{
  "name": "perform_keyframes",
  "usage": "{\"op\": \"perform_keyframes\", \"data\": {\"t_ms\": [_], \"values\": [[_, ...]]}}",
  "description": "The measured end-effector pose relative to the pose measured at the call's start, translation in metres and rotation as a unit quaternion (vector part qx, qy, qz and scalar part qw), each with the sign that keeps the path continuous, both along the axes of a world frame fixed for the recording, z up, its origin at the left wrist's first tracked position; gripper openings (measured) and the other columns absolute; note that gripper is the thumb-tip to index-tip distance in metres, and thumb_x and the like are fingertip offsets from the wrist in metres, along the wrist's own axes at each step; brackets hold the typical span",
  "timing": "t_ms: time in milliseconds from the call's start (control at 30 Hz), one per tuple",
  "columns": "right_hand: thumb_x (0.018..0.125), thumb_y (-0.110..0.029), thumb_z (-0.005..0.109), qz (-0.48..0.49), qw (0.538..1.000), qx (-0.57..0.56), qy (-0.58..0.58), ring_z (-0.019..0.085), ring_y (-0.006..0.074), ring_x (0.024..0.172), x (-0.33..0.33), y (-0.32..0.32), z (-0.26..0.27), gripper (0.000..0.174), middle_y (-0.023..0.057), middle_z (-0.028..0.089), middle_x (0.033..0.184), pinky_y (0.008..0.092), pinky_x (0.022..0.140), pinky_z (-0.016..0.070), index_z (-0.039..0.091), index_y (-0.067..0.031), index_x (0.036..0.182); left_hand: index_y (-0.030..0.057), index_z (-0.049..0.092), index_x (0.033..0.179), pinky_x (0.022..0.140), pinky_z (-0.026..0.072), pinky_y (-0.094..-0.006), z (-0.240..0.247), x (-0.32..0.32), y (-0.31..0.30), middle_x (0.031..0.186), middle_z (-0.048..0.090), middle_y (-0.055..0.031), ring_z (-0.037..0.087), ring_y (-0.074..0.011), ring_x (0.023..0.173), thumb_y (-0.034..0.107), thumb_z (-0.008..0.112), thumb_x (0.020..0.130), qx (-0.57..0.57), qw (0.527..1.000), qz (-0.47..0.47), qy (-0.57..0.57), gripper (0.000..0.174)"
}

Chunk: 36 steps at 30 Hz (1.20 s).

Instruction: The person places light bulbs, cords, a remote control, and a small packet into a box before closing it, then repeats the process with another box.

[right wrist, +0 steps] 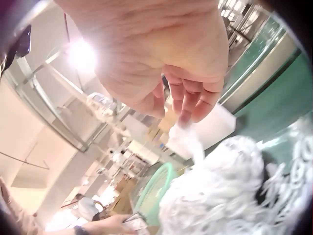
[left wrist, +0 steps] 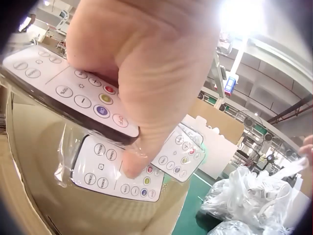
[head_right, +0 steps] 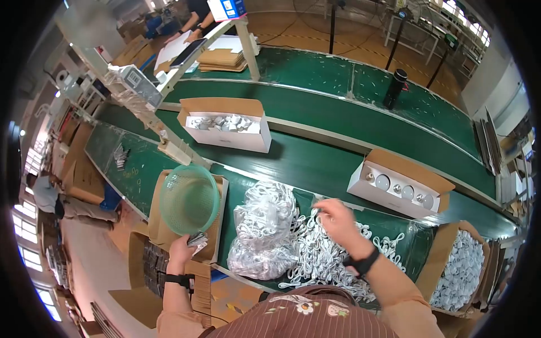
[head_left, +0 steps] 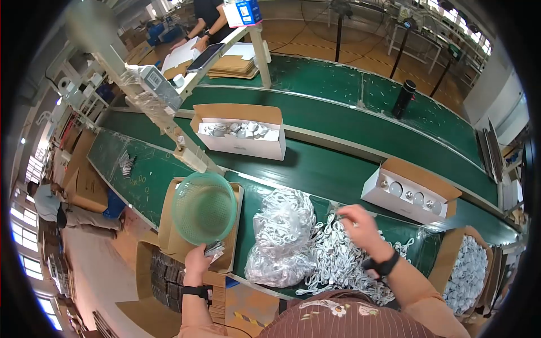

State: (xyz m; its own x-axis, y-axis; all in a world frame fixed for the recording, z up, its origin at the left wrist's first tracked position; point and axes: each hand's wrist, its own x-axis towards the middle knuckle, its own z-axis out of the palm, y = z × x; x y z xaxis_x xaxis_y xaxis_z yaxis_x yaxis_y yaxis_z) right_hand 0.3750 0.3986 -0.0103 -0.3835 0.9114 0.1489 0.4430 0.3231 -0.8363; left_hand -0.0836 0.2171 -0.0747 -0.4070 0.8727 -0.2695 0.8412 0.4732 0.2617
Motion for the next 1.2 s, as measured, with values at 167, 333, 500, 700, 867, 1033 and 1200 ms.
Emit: {"op": "perform_keyframes", "data": {"t_ms": [167,333,500,700,867,1033,1200], "values": [[0.081,-0.001,0.060,-0.185,0.978,0.040,-0.091,0.061,0.0178,0.074,0.135,-0.003,-0.031,0.019,0.0103,0.062,0.088,0.0285,0.069,0.0497,0.065,-0.0025,0.099,0.0106,0.060,0.116,0.078,0.0503,-0.0483,-0.022,0.014,-0.004,0.093,0.067,-0.0191,0.063,-0.0407,0.089,0.020,0.073,0.071,-0.015,0.996,0.058,0.064,0.048],[0.068,-0.005,0.063,-0.196,0.911,0.187,-0.311,0.051,0.0363,0.112,0.209,0.003,-0.009,0.046,0.0169,0.057,0.117,0.0447,0.096,0.0414,0.058,-0.0049,0.114,0.0039,0.059,0.114,0.087,0.0479,-0.0482,-0.057,0.012,0.008,0.109,0.063,-0.0229,0.060,-0.0416,0.101,0.029,0.077,0.069,0.112,0.992,0.037,-0.035,0.055],[0.071,-0.012,0.067,-0.201,0.866,0.103,-0.445,0.057,0.0314,0.100,0.242,0.019,-0.041,0.031,0.0110,0.064,0.102,0.0453,0.088,0.0460,0.066,-0.0105,0.102,0.0004,0.059,0.118,0.096,0.0417,-0.0485,-0.043,0.031,0.015,0.118,0.057,-0.0248,0.053,-0.0429,0.110,0.025,0.073,0.069,0.085,0.989,0.079,0.090,0.057],[0.082,-0.013,0.059,-0.172,0.911,0.128,-0.352,0.060,0.0295,0.086,0.246,0.017,-0.056,0.009,0.0075,0.062,0.084,0.0419,0.075,0.0501,0.067,-0.0129,0.082,-0.0012,0.061,0.114,0.096,0.0403,-0.0482,-0.010,0.061,0.008,0.116,0.058,-0.0236,0.052,-0.0412,0.109,0.011,0.064,0.076,0.128,0.982,0.061,0.126,0.040],[0.084,-0.016,0.059,-0.118,0.918,0.155,-0.346,0.059,0.0278,0.087,0.253,-0.010,-0.043,0.009,0.0060,0.061,0.084,0.0415,0.074,0.0506,0.067,-0.0123,0.086,-0.0022,0.062,0.111,0.094,0.0417,-0.0460,0.011,0.100,0.000,0.113,0.059,-0.0209,0.053,-0.0384,0.108,0.007,0.060,0.079,0.223,0.966,0.022,0.129,0.032],[0.085,-0.020,0.059,-0.128,0.921,0.113,-0.350,0.059,0.0267,0.090,0.265,-0.042,-0.037,0.012,0.0052,0.061,0.087,0.0401,0.077,0.0496,0.068,-0.0128,0.091,-0.0023,0.062,0.107,0.093,0.0444,-0.0412,0.046,0.191,0.018,0.111,0.059,-0.0181,0.056,-0.0354,0.105,-0.003,0.059,0.078,0.288,0.950,-0.123,-0.011,0.029],[0.085,-0.018,0.057,-0.158,0.924,0.113,-0.328,0.059,0.0265,0.092,0.281,-0.060,-0.045,0.013,0.0047,0.062,0.089,0.0394,0.078,0.0495,0.068,-0.0132,0.091,-0.0016,0.062,0.109,0.087,0.0497,-0.0355,0.019,0.268,0.067,0.111,0.060,-0.0177,0.060,-0.0331,0.100,-0.002,0.060,0.081,0.239,0.904,-0.188,-0.300,0.029]]}}
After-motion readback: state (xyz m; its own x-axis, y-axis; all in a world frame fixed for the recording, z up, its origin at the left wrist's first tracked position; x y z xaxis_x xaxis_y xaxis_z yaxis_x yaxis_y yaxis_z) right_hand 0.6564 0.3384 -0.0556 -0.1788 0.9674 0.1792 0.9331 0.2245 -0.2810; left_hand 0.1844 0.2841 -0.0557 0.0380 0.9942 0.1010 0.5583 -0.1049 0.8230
